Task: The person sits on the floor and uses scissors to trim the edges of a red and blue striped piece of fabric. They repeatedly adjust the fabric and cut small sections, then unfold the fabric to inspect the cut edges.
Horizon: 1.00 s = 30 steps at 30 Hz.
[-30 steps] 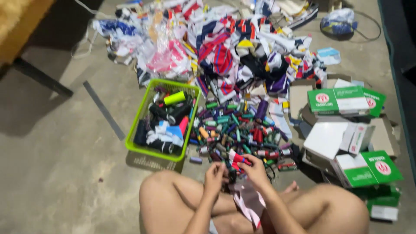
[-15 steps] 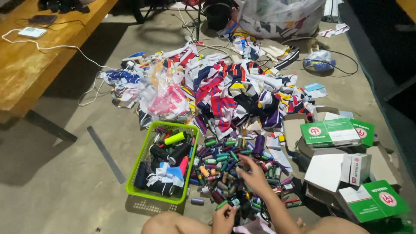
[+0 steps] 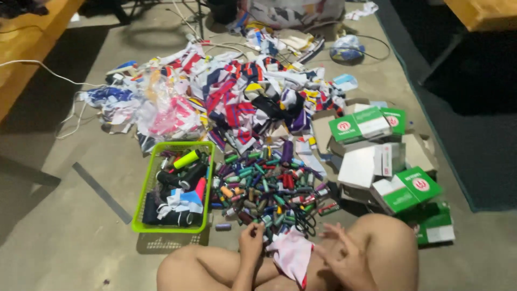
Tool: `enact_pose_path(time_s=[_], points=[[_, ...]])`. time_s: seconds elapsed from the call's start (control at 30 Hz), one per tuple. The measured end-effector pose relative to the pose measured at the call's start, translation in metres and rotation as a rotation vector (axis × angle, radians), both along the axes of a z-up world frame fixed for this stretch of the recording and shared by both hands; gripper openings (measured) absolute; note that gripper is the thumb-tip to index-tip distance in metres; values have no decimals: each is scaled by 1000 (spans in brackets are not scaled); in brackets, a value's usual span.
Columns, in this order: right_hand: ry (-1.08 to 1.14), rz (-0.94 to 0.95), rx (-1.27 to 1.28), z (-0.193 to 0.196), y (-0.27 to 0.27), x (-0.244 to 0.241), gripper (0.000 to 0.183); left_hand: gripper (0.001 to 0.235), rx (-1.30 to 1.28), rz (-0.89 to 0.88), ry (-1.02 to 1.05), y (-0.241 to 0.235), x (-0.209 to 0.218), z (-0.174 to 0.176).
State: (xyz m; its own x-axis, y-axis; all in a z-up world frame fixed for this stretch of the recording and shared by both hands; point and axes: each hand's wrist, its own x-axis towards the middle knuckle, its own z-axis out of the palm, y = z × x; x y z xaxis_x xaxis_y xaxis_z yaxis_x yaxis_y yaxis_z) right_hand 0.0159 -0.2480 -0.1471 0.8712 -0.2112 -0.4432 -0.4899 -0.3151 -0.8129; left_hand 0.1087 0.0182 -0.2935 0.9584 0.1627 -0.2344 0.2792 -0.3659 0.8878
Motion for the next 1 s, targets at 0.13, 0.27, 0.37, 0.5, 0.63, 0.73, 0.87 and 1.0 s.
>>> enact_pose_path(time_s=[0.13, 0.27, 0.37, 0.5, 0.63, 0.73, 0.87, 1.0], points=[[-715, -279, -639, 31, -36, 2, 34, 31, -198, -93, -235, -43, 22, 26], [-537, -442, -920, -16, -106, -20, 52, 23, -322, -489, -130, -122, 7, 124], [-145, -627, -518, -20, -143, -30, 50, 26, -244, -818, -372, -200, 3, 139], [84, -804, -72, -62, -163, -56, 63, 26, -260, -1004, -603, -278, -6, 128], [229, -568, -265, -74, -168, -83, 65, 27, -46, -942, -703, -306, -16, 132], [138, -594, -302, -102, -154, -108, 51, 33, 39, -872, -686, -299, -28, 132], [-127, -607, -270, -130, -171, -92, 58, 34, 27, -866, -667, -297, -26, 132], [-72, -578, -72, -91, -174, -68, 71, 33, 94, -879, -660, -299, -27, 114]])
